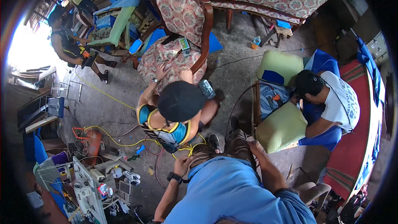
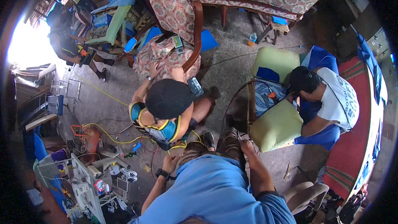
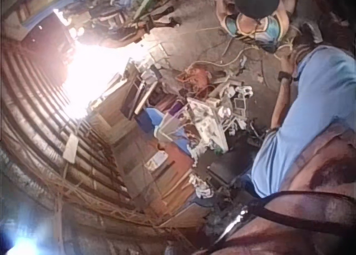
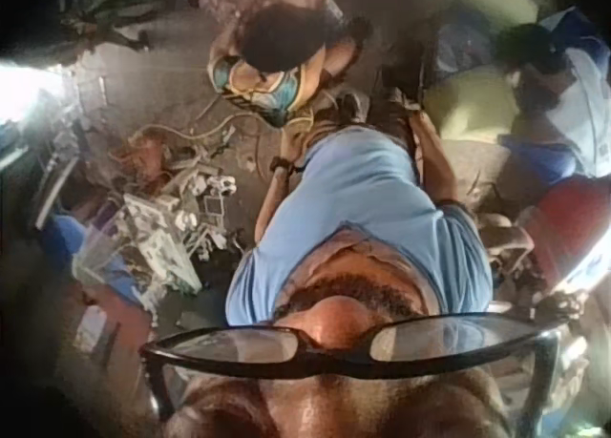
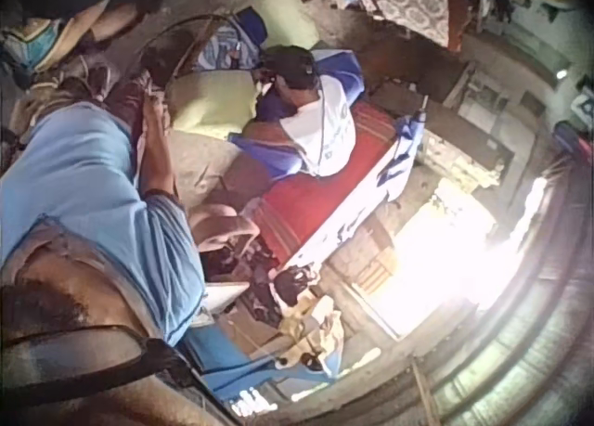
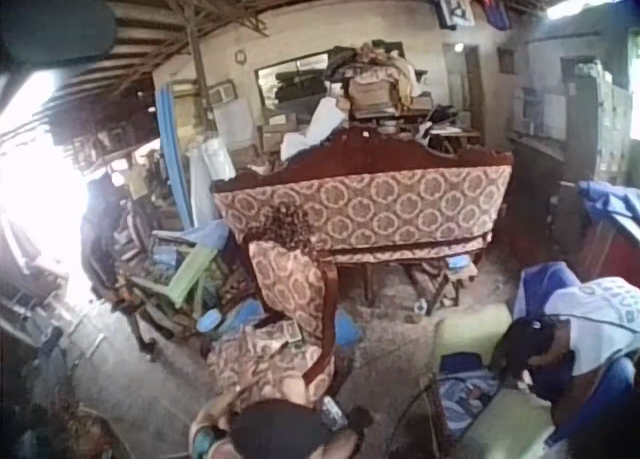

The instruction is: Repairing and reupholstering wooden chairs in a workshop.

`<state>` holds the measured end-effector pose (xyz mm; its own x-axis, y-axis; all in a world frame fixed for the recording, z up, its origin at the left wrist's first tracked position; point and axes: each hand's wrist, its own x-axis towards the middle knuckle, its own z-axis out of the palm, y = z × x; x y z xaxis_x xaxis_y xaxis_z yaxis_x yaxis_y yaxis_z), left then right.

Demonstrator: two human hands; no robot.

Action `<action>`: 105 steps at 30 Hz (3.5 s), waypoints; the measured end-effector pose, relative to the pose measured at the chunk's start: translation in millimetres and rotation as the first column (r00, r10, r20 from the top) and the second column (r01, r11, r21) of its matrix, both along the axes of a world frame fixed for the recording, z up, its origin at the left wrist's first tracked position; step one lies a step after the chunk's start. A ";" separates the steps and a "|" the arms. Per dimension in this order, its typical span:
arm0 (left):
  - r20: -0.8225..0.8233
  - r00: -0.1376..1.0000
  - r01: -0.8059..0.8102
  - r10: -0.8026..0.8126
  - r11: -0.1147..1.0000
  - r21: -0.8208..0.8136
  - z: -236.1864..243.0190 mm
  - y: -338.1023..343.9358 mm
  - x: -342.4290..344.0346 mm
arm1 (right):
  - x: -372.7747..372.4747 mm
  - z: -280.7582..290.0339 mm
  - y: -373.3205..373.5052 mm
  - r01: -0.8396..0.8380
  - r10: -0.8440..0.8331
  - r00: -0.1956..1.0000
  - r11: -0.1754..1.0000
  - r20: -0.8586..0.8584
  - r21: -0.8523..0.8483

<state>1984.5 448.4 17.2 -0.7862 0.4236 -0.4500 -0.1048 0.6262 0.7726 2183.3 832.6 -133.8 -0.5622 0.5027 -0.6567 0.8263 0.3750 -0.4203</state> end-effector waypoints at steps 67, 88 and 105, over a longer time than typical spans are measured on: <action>0.627 0.579 -0.790 0.522 0.169 0.589 132.5 227.5 -42.1 | -303.0 276.7 19.0 -0.917 0.244 0.104 0.398 -0.964 0.002; 0.188 0.760 -0.642 0.622 0.673 0.368 146.9 217.5 15.3 | -270.3 280.8 12.7 -0.680 0.385 0.719 0.216 -0.579 -0.700; -0.157 0.867 -0.452 0.473 0.879 0.151 92.1 83.3 84.4 | -206.7 138.9 -2.6 -0.893 0.825 0.449 0.421 -0.343 -0.157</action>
<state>2068.9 531.7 109.2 -0.9675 0.0275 -0.2514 -0.2119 0.4546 0.8651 1976.5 830.0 5.1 -0.7115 -0.4997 -0.4941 0.0298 0.6810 -0.7317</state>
